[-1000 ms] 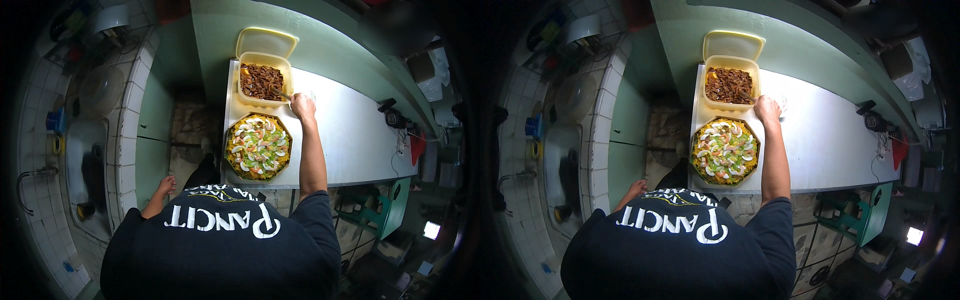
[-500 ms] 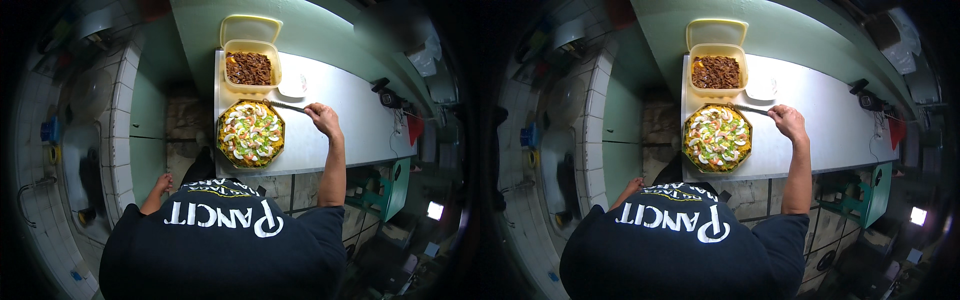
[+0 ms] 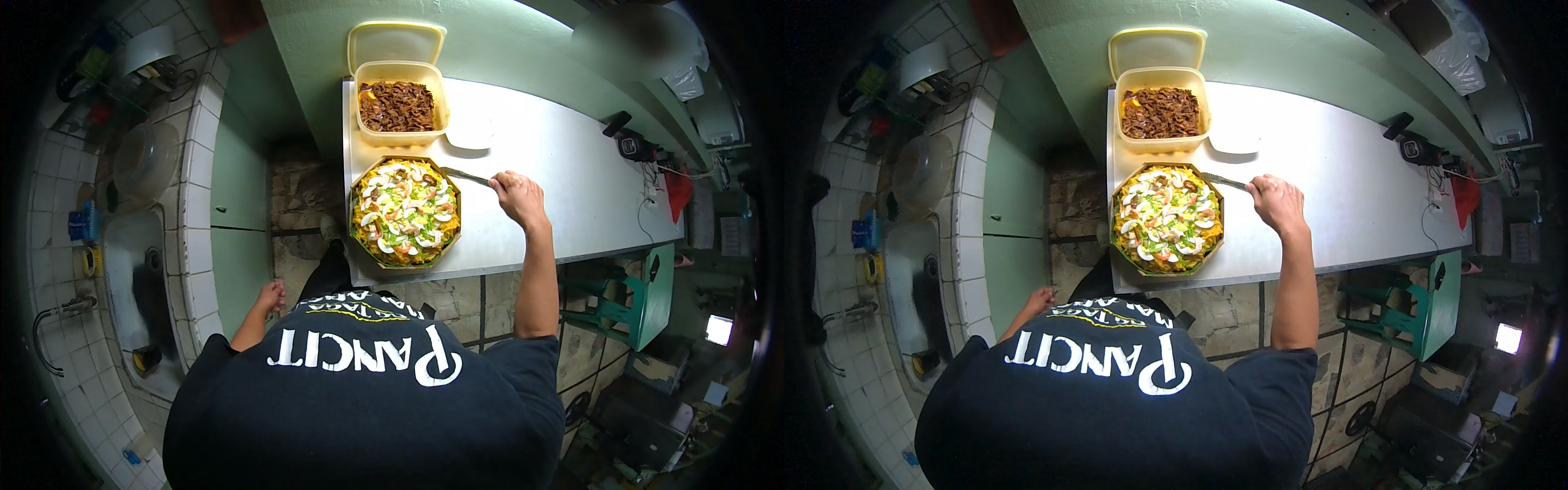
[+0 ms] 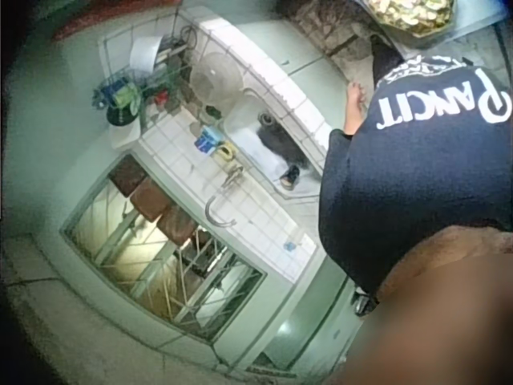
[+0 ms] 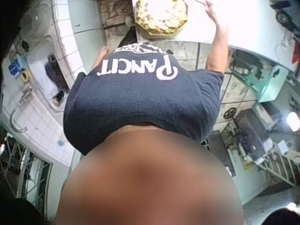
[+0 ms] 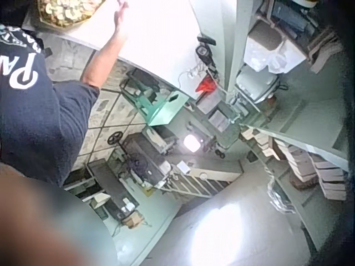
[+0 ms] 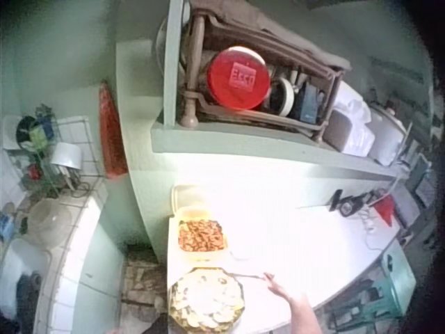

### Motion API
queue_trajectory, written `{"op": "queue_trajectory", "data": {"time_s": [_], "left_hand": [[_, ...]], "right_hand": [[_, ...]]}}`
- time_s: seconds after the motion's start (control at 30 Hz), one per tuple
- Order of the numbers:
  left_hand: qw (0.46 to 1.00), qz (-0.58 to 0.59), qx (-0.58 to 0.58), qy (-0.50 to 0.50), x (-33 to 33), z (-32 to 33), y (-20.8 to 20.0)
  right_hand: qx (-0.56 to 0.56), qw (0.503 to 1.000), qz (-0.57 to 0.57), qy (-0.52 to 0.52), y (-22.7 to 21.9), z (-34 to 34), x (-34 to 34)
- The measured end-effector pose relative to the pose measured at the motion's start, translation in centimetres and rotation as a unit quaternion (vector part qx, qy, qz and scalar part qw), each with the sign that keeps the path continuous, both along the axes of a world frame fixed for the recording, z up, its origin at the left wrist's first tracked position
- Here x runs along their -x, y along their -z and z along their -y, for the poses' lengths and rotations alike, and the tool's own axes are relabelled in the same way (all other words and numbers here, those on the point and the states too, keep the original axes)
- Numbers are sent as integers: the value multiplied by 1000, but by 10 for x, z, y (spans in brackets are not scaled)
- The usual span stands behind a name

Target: The person adds chopped onions and cooked meat to a large round dish already topped with sliced eggs and vegetables. They use tongs to transfer ingredients from containers and store the remaining onions in the refrigerator.

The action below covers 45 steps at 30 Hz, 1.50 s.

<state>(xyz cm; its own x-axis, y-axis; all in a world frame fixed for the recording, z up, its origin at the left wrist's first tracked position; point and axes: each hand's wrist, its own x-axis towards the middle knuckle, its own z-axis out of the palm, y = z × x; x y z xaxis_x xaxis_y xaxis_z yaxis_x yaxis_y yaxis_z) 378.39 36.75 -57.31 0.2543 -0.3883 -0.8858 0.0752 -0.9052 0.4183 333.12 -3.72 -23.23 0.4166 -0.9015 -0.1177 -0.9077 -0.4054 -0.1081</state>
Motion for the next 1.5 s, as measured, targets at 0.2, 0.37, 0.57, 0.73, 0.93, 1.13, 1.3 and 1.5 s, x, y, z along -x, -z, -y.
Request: {"op": "queue_trajectory", "data": {"time_s": [0.2, 0.37, 0.57, 0.73, 0.93, 1.13, 1.3, 1.5], "left_hand": [[1000, 13, -8, 3, -1, -15, 4], [1000, 11, -7, 7, -8, -14, 12], [1000, 2, 0, -6, -6, -6, 9], [1000, -1, 14, -13, -5, -3, 9], [1000, 15, 9, -11, -3, -2, -1], [996, 12, 16, -86, -6, -26, -4], [990, -11, -7, -141, -5, -41, -4], [998, 11, -7, -63, -5, -23, -19]], "right_hand": [[22, 998, 48, -19, 18, -28, 3], [3, 999, 48, 8, 24, -32, 10], [-1, 995, 89, 43, 21, -30, 16], [36, 980, 182, 69, 4, 6, -5], [158, 982, 92, 57, 57, 85, -88], [158, 987, 27, -16, 91, 149, -160], [120, 991, -21, -48, 91, 173, -180], [77, 987, 95, 99, 54, 160, -138]]}}
